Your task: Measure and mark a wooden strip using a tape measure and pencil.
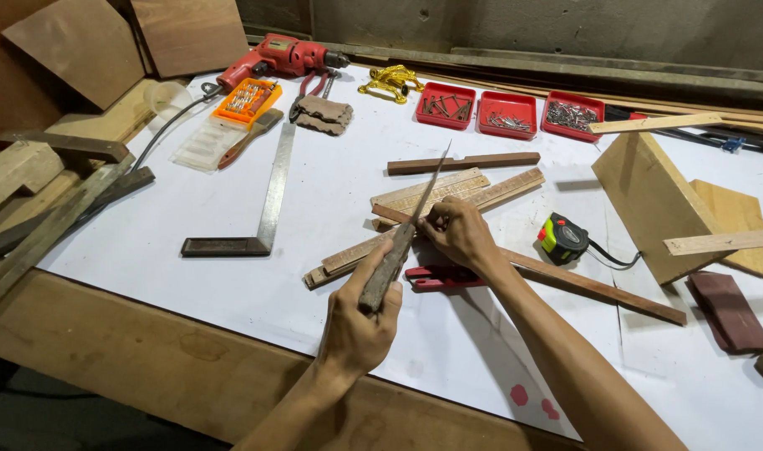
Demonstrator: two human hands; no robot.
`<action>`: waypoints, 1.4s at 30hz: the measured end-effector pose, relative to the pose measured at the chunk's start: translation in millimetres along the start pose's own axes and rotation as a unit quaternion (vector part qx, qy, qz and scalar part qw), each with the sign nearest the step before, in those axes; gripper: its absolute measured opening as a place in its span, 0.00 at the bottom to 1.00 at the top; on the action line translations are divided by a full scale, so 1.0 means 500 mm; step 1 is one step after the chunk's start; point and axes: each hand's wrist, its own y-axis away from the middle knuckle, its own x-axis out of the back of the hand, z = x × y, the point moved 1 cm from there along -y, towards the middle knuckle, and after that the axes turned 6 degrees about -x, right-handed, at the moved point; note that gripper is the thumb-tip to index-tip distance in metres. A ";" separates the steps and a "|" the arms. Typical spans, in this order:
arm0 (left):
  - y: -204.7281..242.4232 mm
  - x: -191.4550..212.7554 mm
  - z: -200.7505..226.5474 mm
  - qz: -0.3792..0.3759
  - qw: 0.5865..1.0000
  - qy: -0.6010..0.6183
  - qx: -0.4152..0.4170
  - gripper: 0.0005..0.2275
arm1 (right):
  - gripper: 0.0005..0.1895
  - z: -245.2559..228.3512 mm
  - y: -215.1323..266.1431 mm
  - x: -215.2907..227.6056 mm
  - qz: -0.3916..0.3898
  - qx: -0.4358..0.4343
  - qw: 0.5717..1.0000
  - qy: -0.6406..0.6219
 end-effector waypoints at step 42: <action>-0.023 -0.028 -0.028 0.028 0.994 -0.036 -0.099 0.25 | 0.05 0.052 -0.016 -0.021 0.015 0.064 0.998 -0.023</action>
